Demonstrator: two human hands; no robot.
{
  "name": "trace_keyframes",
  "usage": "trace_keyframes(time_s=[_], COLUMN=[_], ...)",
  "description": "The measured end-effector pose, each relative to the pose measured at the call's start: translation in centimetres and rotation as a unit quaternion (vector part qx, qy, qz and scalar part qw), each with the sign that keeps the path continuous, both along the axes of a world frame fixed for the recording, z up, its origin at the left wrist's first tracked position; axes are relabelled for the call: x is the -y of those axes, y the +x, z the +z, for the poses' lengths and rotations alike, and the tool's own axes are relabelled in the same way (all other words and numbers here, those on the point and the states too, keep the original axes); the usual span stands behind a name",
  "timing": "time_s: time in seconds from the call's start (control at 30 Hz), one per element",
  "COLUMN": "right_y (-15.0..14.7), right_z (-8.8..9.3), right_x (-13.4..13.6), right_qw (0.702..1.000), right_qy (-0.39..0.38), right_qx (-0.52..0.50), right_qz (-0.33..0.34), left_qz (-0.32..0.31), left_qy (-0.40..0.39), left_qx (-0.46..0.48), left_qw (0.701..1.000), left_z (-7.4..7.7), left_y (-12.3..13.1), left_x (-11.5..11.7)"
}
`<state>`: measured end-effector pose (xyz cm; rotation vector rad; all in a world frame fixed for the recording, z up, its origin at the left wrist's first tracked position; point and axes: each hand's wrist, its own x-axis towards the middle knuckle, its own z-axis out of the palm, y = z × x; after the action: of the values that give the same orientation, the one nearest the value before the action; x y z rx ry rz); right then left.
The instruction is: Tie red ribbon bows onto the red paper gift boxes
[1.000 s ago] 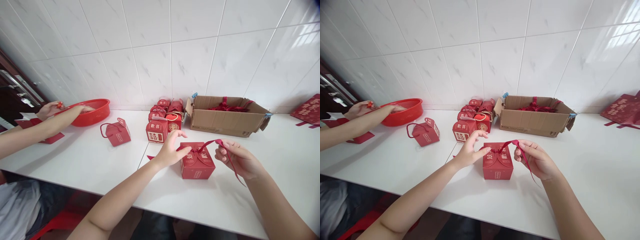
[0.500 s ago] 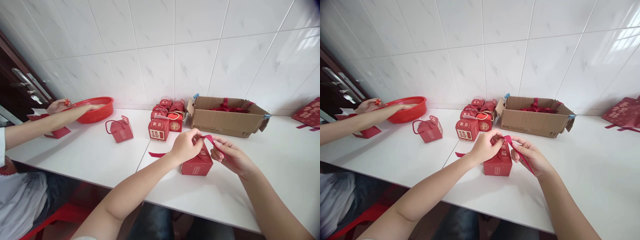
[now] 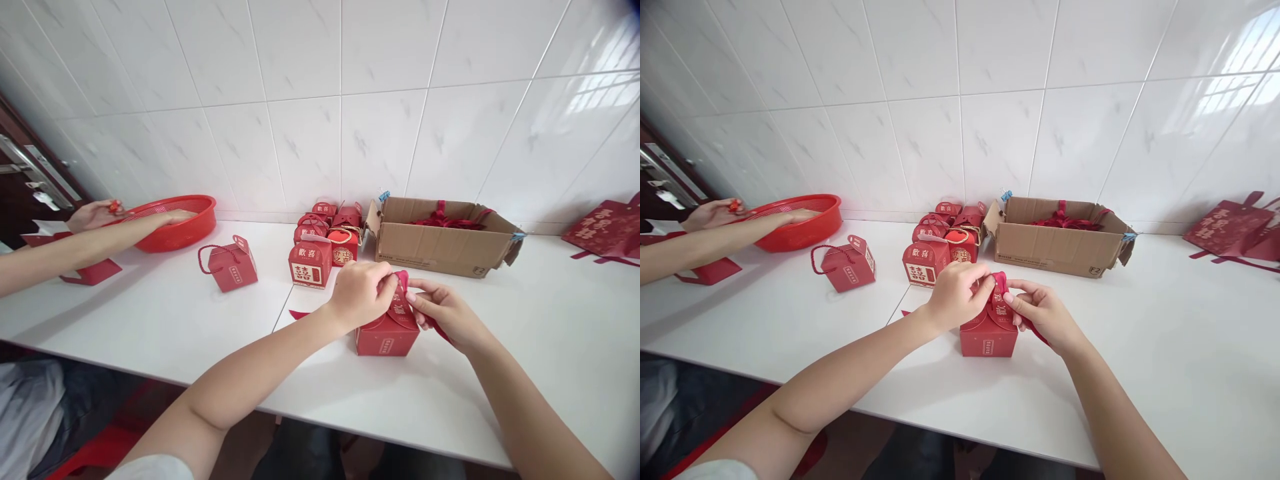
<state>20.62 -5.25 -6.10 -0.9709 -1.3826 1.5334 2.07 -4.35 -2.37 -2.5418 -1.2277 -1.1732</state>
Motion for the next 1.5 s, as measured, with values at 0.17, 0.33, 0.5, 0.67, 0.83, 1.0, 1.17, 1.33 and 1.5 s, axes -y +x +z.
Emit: trace_keyframes(time_s=[0.17,0.33,0.5,0.67,0.83,1.0,1.17,1.33,1.5], right_y=[-0.8,-1.7,-2.4,-2.1,-1.3,-0.9,-2.5,-3.6,-3.4], right_z=[0.6,0.5,0.1,0.1,1.0,2.8,2.4,0.5,0.2], right_x=[-0.6,-0.6,-0.1,0.1,0.3,-0.2,-1.2,-1.5,-1.2], right_qw=[0.997,0.998,0.996,0.997,0.996,0.99,0.992,0.995,0.994], right_qy=[0.03,0.044,0.032,0.026,0.035,0.063,0.098,0.091,0.107], right_qx=[0.073,0.038,0.006,0.017,0.06,0.128,0.077,0.01,0.013], right_qz=[0.019,-0.026,-0.077,-0.077,-0.062,0.0,0.01,-0.028,-0.028], left_qz=[-0.015,-0.036,-0.067,-0.079,-0.083,-0.085,-0.084,-0.082,-0.042], left_qy=[0.02,0.006,-0.005,0.095,0.178,0.12,-0.054,-0.144,-0.039], left_qx=[-0.003,0.031,0.052,0.025,0.042,0.1,0.201,0.235,0.177], left_qw=[1.0,0.999,0.996,0.992,0.98,0.984,0.974,0.958,0.983], left_z=[0.0,0.1,0.5,0.5,-0.2,-0.8,-0.7,-0.3,-1.1], left_y=[-0.1,-0.5,-1.3,-1.8,-2.4,-2.3,-1.9,-1.8,-2.5], left_x=[-0.2,-0.5,-0.8,-1.9,-2.5,-1.9,-1.1,-0.7,-1.4])
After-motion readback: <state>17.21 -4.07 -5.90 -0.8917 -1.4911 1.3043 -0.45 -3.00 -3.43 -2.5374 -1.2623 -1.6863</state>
